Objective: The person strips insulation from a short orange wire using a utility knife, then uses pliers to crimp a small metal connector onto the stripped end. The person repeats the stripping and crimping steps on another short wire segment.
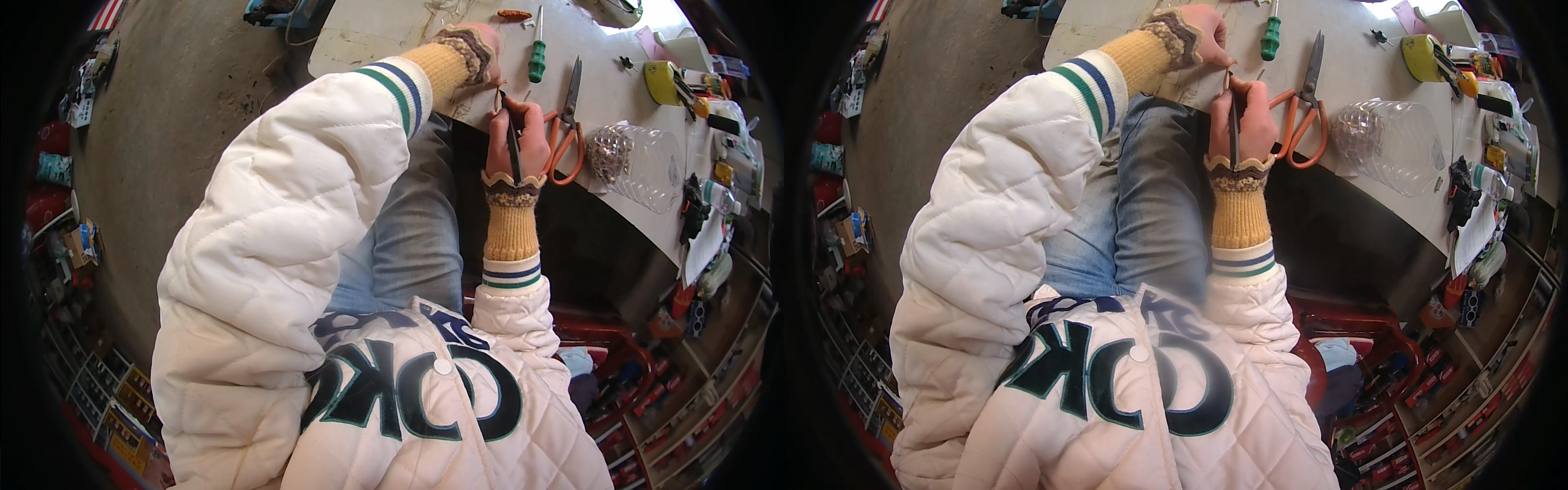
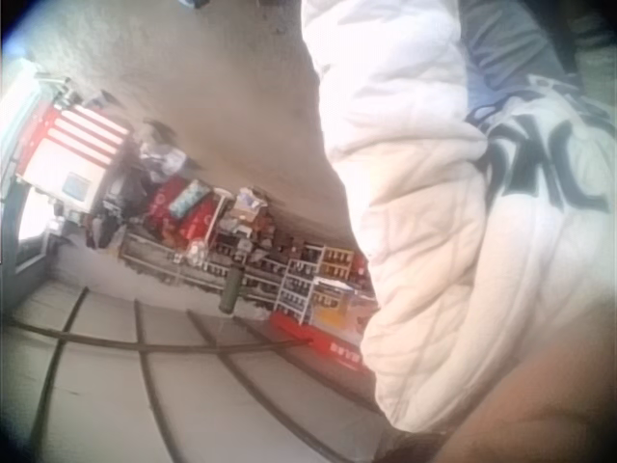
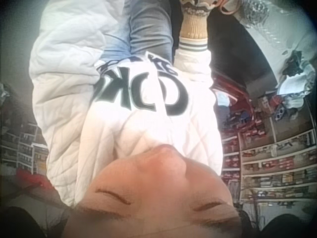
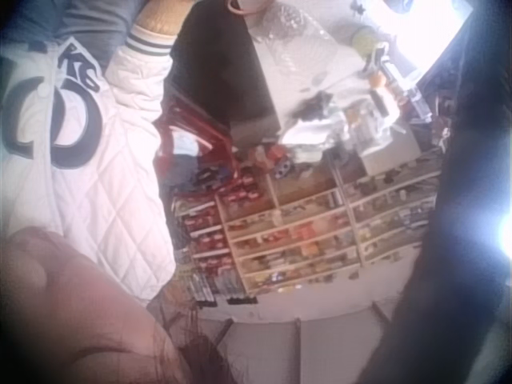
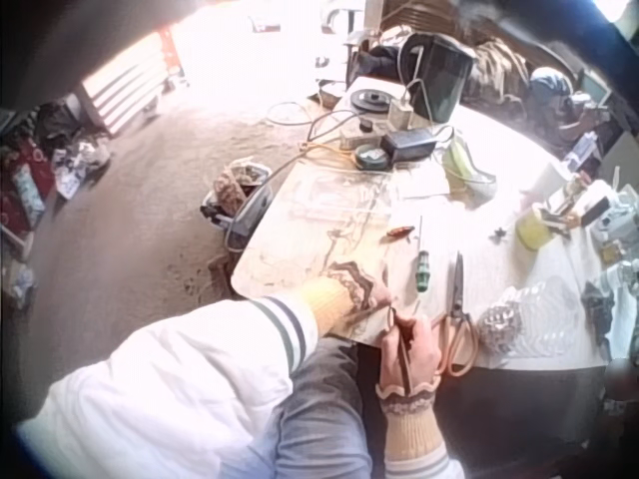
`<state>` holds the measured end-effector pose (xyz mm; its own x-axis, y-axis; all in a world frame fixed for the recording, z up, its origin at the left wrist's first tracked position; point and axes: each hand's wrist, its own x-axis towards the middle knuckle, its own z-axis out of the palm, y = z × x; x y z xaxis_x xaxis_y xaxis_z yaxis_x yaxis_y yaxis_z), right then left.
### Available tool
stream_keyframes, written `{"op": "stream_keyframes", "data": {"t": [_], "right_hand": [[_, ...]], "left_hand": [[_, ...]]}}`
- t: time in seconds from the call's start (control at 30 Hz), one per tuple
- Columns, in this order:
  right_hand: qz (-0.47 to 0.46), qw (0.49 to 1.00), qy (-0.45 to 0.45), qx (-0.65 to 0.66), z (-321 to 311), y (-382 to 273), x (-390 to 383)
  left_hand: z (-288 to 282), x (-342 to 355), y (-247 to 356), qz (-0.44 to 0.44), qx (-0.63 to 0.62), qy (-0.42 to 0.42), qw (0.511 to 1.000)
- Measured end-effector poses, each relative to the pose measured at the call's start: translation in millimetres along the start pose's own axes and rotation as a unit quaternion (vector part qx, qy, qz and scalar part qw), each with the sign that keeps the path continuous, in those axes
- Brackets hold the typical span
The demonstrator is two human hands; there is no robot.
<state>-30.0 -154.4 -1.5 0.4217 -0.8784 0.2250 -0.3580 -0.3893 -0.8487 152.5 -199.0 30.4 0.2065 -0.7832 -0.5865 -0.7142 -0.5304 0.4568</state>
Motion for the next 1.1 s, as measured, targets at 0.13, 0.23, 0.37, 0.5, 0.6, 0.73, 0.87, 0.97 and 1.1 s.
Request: {"op": "stream_keyframes", "data": {"t": [0.13, 0.23, 0.37, 0.5, 0.6, 0.73, 0.87, 0.97, 1.1], "right_hand": [[-0.001, 1.000, 0.002, -0.028, -1, -4, 0], [0.010, 0.999, 0.003, -0.038, -2, -4, -2], [0.014, 1.000, 0.003, -0.023, 0, 0, -4], [0.008, 1.000, -0.001, -0.025, 1, 4, -4], [0.002, 1.000, -0.003, -0.023, -1, 4, -4], [0.003, 1.000, -0.009, -0.024, -2, 1, -4], [-0.008, 1.000, -0.006, -0.027, -3, -1, -4], [-0.007, 0.999, -0.004, -0.031, -2, -1, -5], [-0.008, 1.000, -0.003, -0.020, -1, 0, -7]], "left_hand": [[7, -1, -3, 0.013, 0.029, 0.032, 0.999], [21, -6, -5, 0.007, 0.042, 0.093, 0.995], [24, -4, 1, -0.026, 0.020, 0.103, 0.994], [20, -8, -4, 0.001, 0.005, 0.090, 0.996], [18, -10, -5, -0.001, 0.016, 0.077, 0.997], [17, -12, -3, 0.001, -0.015, 0.075, 0.997], [20, -13, -1, -0.002, 0.007, 0.092, 0.996], [20, -13, -3, 0.006, 0.013, 0.092, 0.996], [20, -12, -4, 0.003, 0.003, 0.085, 0.996]]}}
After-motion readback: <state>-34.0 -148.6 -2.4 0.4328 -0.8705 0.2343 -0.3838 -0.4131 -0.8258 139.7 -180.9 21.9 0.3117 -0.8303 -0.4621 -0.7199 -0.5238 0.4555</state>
